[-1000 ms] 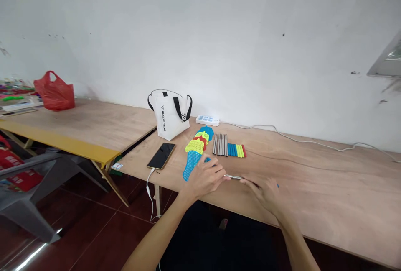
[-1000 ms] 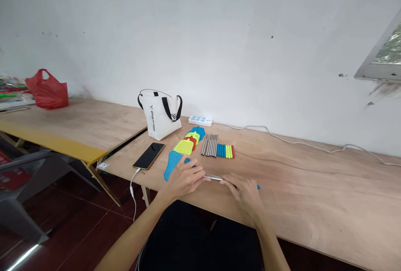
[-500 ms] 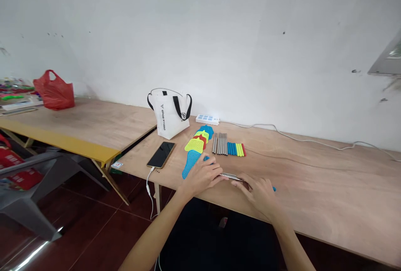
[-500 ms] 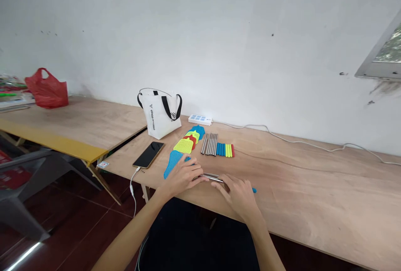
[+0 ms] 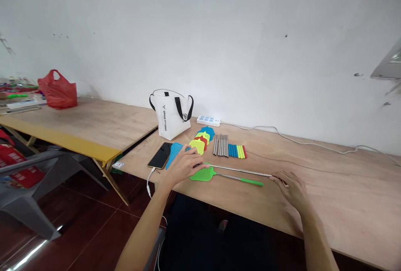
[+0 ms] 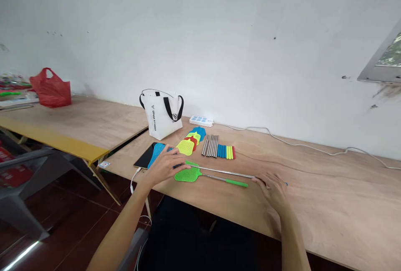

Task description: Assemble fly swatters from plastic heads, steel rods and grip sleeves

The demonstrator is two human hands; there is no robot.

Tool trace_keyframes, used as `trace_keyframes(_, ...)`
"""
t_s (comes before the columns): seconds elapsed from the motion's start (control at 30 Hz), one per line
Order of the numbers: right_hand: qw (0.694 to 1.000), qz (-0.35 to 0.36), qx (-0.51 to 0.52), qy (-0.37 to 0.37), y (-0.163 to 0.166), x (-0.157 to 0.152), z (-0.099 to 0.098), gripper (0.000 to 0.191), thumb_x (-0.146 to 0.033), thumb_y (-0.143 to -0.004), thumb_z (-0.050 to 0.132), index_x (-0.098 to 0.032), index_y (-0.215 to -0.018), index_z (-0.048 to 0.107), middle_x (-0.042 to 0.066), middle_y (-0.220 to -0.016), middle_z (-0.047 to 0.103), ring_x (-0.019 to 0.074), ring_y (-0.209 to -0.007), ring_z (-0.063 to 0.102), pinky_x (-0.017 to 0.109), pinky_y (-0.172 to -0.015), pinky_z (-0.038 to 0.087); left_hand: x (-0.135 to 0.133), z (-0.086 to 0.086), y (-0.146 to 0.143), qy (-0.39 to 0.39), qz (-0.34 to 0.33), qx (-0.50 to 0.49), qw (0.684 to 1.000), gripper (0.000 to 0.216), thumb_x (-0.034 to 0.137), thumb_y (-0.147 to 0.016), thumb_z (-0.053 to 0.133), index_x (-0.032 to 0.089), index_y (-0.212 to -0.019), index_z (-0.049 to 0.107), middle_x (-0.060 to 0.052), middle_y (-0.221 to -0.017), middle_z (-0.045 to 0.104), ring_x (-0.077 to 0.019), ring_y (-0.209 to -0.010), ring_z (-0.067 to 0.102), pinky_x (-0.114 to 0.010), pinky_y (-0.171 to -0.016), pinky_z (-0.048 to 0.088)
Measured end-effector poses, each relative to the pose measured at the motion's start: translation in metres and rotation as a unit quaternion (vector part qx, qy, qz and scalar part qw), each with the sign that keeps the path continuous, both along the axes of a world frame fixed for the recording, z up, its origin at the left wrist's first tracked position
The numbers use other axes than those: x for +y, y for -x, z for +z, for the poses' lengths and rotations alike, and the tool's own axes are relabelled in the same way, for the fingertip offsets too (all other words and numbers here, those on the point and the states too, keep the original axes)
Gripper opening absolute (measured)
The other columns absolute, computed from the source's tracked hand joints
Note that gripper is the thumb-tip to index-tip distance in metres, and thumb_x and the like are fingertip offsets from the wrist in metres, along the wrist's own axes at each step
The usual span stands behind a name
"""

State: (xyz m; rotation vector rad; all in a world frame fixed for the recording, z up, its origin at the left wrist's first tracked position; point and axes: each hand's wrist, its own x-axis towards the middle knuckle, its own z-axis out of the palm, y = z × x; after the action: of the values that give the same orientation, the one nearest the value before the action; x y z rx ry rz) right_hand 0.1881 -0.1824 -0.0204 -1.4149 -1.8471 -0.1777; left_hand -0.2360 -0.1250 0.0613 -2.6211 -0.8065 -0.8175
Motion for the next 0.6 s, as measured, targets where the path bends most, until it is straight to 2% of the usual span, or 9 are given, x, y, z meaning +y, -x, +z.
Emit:
trace_keyframes(0.17,0.999,-0.017,0.019,0.027,0.003,-0.001,-0.002,0.046,-0.059,-0.099,0.045,-0.026,-0.079,0.071,0.007,-0.082,0.076,0.0226,-0.075,0.068,0.038,-0.073,0.05,-0.009,0.009,-0.004,0.0,0.019,-0.001,1.0,0.042,0.043,-0.106,0.049,0.019,-0.075,0.064,0.001,-0.072,0.068,-0.0173,-0.078,0.053,-0.037,-0.088,0.032)
trace_keyframes(0.27,0.999,-0.017,0.014,0.04,0.008,-0.004,0.004,0.048,-0.06,-0.1,0.043,-0.025,-0.082,0.072,0.006,-0.083,0.076,0.0225,-0.076,0.067,0.038,-0.074,0.049,-0.017,0.016,-0.008,-0.01,0.039,0.004,0.999,0.04,0.043,-0.106,0.048,0.02,-0.078,0.065,0.0,-0.075,0.069,-0.0189,-0.081,0.054,-0.038,-0.089,0.032)
trace_keyframes(0.33,0.999,-0.006,-0.005,0.032,0.018,-0.006,0.011,0.049,-0.058,-0.102,0.041,-0.025,-0.083,0.073,0.006,-0.085,0.076,0.0225,-0.078,0.067,0.038,-0.077,0.047,-0.021,0.014,-0.017,-0.023,0.035,0.011,0.999,0.037,0.041,-0.106,0.049,0.02,-0.08,0.064,0.0,-0.077,0.07,-0.0195,-0.084,0.055,-0.039,-0.09,0.032)
trace_keyframes(0.4,0.999,0.024,-0.041,0.018,0.038,-0.007,0.018,0.049,-0.054,-0.104,0.039,-0.025,-0.086,0.074,0.006,-0.088,0.077,0.0222,-0.082,0.068,0.037,-0.079,0.046,-0.025,0.007,-0.033,-0.038,0.01,0.023,0.999,0.034,0.037,-0.107,0.049,0.02,-0.082,0.063,0.0,-0.08,0.07,-0.0192,-0.085,0.055,-0.038,-0.09,0.033)
trace_keyframes(0.47,0.991,0.083,-0.098,0.026,0.066,-0.009,0.024,0.048,-0.047,-0.107,0.035,-0.027,-0.094,0.076,0.006,-0.093,0.077,0.021,-0.089,0.068,0.034,-0.081,0.045,-0.026,-0.004,-0.051,-0.06,-0.014,0.033,0.998,0.033,0.034,-0.107,0.048,0.019,-0.081,0.061,-0.001,-0.08,0.068,-0.0194,-0.085,0.056,-0.038,-0.089,0.034)
trace_keyframes(0.6,0.991,0.051,-0.121,-0.002,0.117,-0.015,0.031,0.045,-0.04,-0.109,0.035,-0.026,-0.095,0.076,0.004,-0.088,0.076,0.0171,-0.076,0.065,0.03,-0.072,0.041,-0.026,-0.017,-0.068,-0.054,-0.023,0.039,0.998,0.033,0.032,-0.107,0.046,0.019,-0.08,0.057,-0.001,-0.078,0.066,-0.019,-0.084,0.056,-0.038,-0.087,0.035)
